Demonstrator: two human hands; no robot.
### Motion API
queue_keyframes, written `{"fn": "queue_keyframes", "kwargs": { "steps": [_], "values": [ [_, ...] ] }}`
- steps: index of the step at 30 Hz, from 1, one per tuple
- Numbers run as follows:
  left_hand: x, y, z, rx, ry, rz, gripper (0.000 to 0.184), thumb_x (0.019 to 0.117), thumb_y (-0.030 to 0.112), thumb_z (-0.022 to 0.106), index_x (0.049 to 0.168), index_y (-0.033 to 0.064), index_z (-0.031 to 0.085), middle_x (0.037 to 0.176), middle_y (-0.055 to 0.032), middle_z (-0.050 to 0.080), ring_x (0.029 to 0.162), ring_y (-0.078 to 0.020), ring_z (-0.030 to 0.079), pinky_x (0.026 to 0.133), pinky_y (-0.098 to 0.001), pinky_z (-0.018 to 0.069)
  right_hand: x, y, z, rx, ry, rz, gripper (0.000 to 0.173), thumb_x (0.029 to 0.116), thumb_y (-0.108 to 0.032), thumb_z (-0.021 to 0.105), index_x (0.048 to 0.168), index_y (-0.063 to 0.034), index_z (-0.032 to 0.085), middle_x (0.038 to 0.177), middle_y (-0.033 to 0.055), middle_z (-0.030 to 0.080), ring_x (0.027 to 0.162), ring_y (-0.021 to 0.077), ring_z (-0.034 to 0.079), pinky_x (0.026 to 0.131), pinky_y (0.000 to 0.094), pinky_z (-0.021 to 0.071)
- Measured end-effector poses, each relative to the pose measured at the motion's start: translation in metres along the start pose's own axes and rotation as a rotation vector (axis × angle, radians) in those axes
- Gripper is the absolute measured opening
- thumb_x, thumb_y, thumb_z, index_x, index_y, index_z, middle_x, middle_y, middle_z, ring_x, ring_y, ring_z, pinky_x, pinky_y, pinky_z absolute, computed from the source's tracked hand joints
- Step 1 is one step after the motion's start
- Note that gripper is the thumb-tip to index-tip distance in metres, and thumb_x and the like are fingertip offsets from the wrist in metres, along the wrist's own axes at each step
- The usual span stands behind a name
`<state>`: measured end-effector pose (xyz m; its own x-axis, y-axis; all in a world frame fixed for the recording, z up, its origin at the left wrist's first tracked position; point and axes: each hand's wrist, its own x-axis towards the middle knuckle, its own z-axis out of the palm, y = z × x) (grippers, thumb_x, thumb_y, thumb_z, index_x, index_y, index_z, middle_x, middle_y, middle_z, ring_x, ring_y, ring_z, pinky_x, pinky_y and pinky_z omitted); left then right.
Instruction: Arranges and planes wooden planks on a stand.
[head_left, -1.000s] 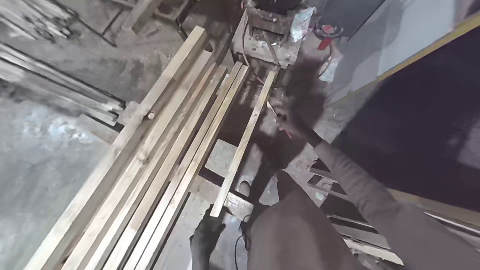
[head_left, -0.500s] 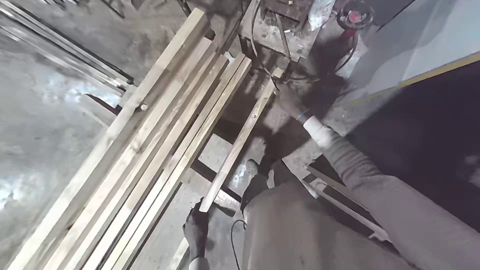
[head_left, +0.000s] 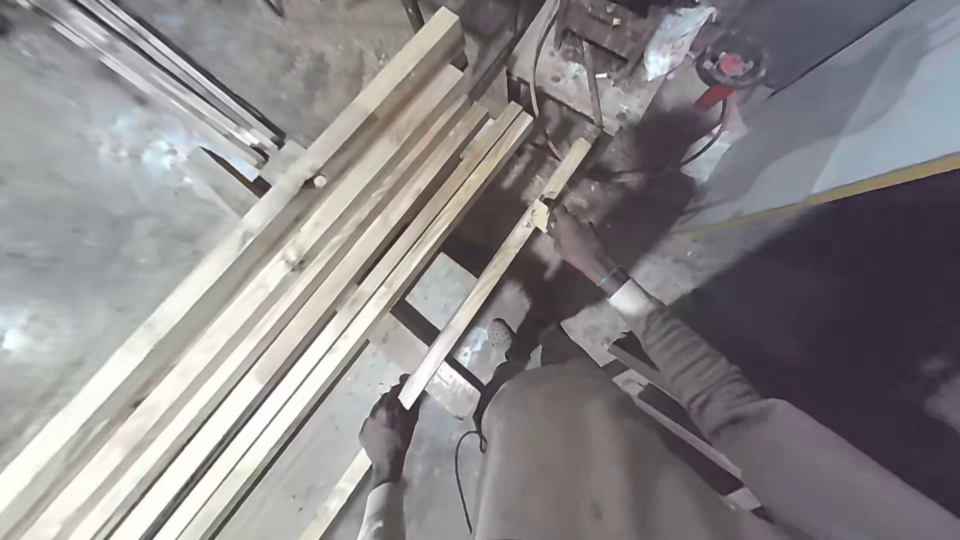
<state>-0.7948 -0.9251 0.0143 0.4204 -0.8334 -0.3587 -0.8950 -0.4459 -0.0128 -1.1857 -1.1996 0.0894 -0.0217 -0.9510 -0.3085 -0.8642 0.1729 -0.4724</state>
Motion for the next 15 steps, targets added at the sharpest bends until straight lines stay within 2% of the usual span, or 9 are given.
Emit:
{"fn": "queue_keyframes", "kwargs": {
  "steps": [3,6,8,9,10,11,13,14,15],
  "values": [
    [-0.004,0.002,0.002,-0.011,0.037,0.006,0.04,0.0859,0.038,0.076,0.119,0.0153,0.075,0.105,-0.0156,0.077,0.093,-0.0409,0.074,0.072,-0.0669,0.0553,-0.006,-0.013,-0.003,-0.07,-0.037,-0.016,0.04,0.098,-0.015,0.061,0.135,-0.0059,0.051,0.098,0.0255,0.067,0.083,0.0457,0.069,0.062,0.0615,0.0552],
    [-0.001,0.0,-0.001,0.01,-0.043,-0.042,0.043,0.085,0.04,0.077,0.121,0.0163,0.075,0.109,-0.0148,0.076,0.098,-0.0405,0.074,0.076,-0.067,0.0554,-0.005,-0.01,-0.005,0.035,-0.083,-0.11,0.028,0.0965,-0.012,0.063,0.123,-0.0031,0.059,0.094,0.0237,0.067,0.081,0.0428,0.069,0.064,0.0605,0.0559],
    [0.006,-0.005,-0.013,0.012,-0.126,-0.039,0.047,0.0856,0.042,0.078,0.122,0.0129,0.072,0.118,-0.0175,0.073,0.11,-0.0421,0.069,0.087,-0.067,0.0534,-0.002,0.01,-0.011,0.27,-0.143,-0.099,0.024,0.1043,-0.02,0.057,0.121,-0.0042,0.061,0.092,0.0185,0.07,0.072,0.0328,0.069,0.063,0.0518,0.0577],
    [0.01,-0.001,-0.025,-0.046,-0.135,0.002,0.052,0.0845,0.04,0.08,0.126,0.0101,0.07,0.126,-0.0202,0.068,0.119,-0.0443,0.063,0.096,-0.0677,0.0486,-0.001,0.015,-0.019,0.376,-0.17,-0.064,0.03,0.1065,-0.024,0.054,0.13,-0.005,0.059,0.095,0.0175,0.072,0.069,0.0295,0.069,0.061,0.0472,0.057],
    [0.011,0.006,-0.045,-0.137,-0.086,0.101,0.059,0.0832,0.039,0.082,0.131,0.0074,0.067,0.134,-0.0228,0.063,0.124,-0.0463,0.059,0.101,-0.0679,0.0454,-0.004,0.02,-0.024,0.466,-0.181,-0.023,0.038,0.1071,-0.026,0.053,0.14,-0.0078,0.055,0.098,0.016,0.073,0.067,0.0263,0.067,0.058,0.0435,0.0557],
    [0.013,0.022,-0.074,-0.261,0.008,0.226,0.067,0.0817,0.044,0.081,0.133,0.0051,0.065,0.134,-0.0226,0.063,0.124,-0.0434,0.06,0.102,-0.0643,0.0473,-0.007,0.024,-0.027,0.541,-0.168,-0.005,0.041,0.107,-0.028,0.054,0.144,-0.0102,0.055,0.096,0.0136,0.074,0.061,0.0223,0.064,0.053,0.039,0.0531],
    [0.009,0.074,-0.153,-0.672,0.199,0.494,0.078,0.0838,0.053,0.08,0.14,0.0036,0.057,0.131,-0.0125,0.067,0.119,-0.0261,0.067,0.101,-0.0457,0.0567,-0.022,0.023,-0.038,0.661,-0.158,-0.041,0.031,0.1058,-0.027,0.056,0.131,-0.0102,0.061,0.087,0.0089,0.07,0.05,0.0137,0.052,0.044,0.0297,0.045],
    [0.0,0.1,-0.201,-0.92,0.268,0.644,0.084,0.0839,0.05,0.082,0.146,0.0024,0.05,0.133,-0.0096,0.067,0.119,-0.0231,0.067,0.1,-0.0416,0.0599,-0.03,0.016,-0.042,0.677,-0.187,-0.058,0.027,0.1062,-0.026,0.055,0.127,-0.0099,0.062,0.087,0.0073,0.069,0.051,0.0112,0.049,0.044,0.0274,0.043],
    [-0.011,0.123,-0.251,-1.16,0.335,0.818,0.091,0.0817,0.041,0.087,0.149,-0.0012,0.042,0.137,-0.0119,0.064,0.122,-0.026,0.066,0.101,-0.0422,0.0602,-0.035,0.009,-0.043,0.689,-0.222,-0.07,0.025,0.1063,-0.024,0.054,0.126,-0.0096,0.061,0.088,0.0061,0.069,0.05,0.0086,0.049,0.043,0.0249,0.0418]
  ]
}}
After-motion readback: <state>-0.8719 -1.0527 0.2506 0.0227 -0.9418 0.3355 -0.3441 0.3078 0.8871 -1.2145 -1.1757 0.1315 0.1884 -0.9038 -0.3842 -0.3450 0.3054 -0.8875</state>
